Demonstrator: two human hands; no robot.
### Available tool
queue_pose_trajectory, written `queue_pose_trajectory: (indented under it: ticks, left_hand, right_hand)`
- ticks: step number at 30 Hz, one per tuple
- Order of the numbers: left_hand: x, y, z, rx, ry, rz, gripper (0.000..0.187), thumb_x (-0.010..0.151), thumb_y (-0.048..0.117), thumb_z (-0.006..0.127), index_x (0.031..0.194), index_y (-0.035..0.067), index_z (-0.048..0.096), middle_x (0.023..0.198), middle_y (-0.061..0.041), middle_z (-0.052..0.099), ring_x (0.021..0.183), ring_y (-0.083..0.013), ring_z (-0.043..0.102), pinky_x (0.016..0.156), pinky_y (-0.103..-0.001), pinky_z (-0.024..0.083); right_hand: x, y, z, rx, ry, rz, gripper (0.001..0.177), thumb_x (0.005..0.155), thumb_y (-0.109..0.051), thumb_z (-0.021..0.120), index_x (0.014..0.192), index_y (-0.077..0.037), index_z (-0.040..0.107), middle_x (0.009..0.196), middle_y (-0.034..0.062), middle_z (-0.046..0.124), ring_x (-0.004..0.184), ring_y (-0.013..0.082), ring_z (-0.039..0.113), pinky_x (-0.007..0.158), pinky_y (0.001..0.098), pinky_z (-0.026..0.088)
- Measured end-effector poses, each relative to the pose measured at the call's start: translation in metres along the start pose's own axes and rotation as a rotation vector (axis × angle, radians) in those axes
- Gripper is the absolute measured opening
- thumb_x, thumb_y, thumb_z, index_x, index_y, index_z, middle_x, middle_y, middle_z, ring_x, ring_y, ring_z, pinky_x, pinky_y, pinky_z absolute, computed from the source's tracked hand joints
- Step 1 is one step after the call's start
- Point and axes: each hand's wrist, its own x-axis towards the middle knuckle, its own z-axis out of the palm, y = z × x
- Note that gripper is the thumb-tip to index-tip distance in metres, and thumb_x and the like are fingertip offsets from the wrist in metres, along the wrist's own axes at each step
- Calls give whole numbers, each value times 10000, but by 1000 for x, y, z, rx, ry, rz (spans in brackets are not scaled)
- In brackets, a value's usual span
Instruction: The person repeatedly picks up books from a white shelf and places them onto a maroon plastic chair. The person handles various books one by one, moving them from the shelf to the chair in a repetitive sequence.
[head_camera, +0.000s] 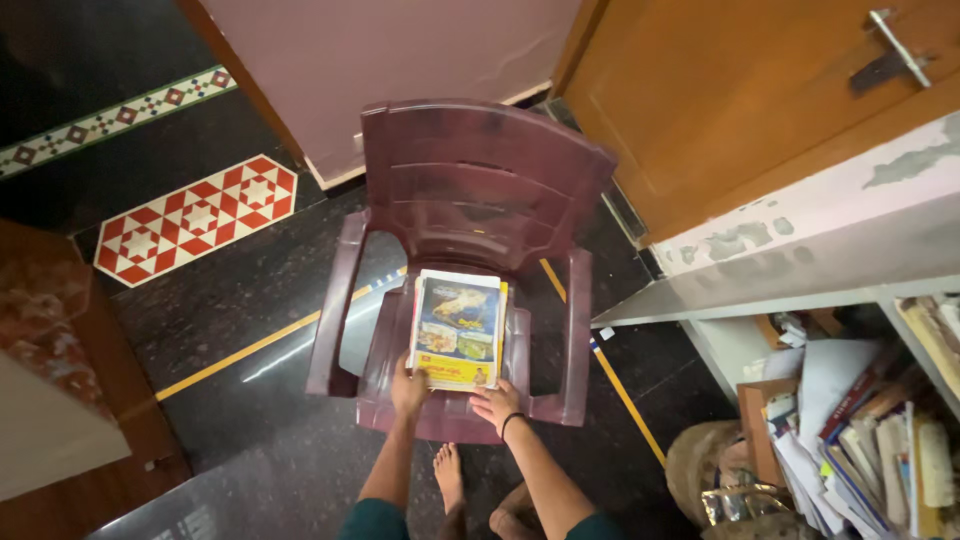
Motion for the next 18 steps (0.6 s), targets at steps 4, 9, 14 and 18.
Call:
queue_pose_trajectory:
  ticks: [4, 9, 14, 18]
  left_hand:
    - [-11, 6, -11, 342, 145, 323, 686, 852, 225, 696, 1486, 107, 463, 1291, -218, 665, 1111, -389, 662, 939, -481, 519]
    - [-35, 36, 9, 534, 155, 332, 723, 882, 313, 751, 1523, 140, 461, 1306, -215, 679, 1124, -387, 674, 945, -480, 543]
    - [-76, 96, 78, 281, -131, 230, 611, 890, 277, 688, 1449, 154, 475, 1281, -137, 653, 720, -281, 757, 561, -410, 632]
    - [-129, 142, 160, 222, -278, 532, 507, 921, 309, 729, 1362, 117, 570, 966, -139, 764, 633, -229, 726, 559, -319, 584]
  right_hand:
    - [-35, 1, 17, -224, 135, -104, 586, 989, -78, 620, 1455, -235, 300, 1277, 201, 666, 1108, 425, 704, 958, 560, 608]
    - [-102, -40, 34, 84, 6, -54, 605, 888, -128, 593, 1449, -153, 367, 1187, 273, 697, 974, 431, 736, 841, 530, 623]
    - [-177, -105, 52, -35, 107, -192, 563, 931, -4, 603, 1453, -119, 426, 1223, 235, 703, 1040, 382, 734, 905, 496, 623]
    - [-231, -167, 39, 3, 124, -369, 493, 940, -49, 625, 1415, -59, 493, 1212, 222, 700, 1042, 354, 731, 919, 478, 619]
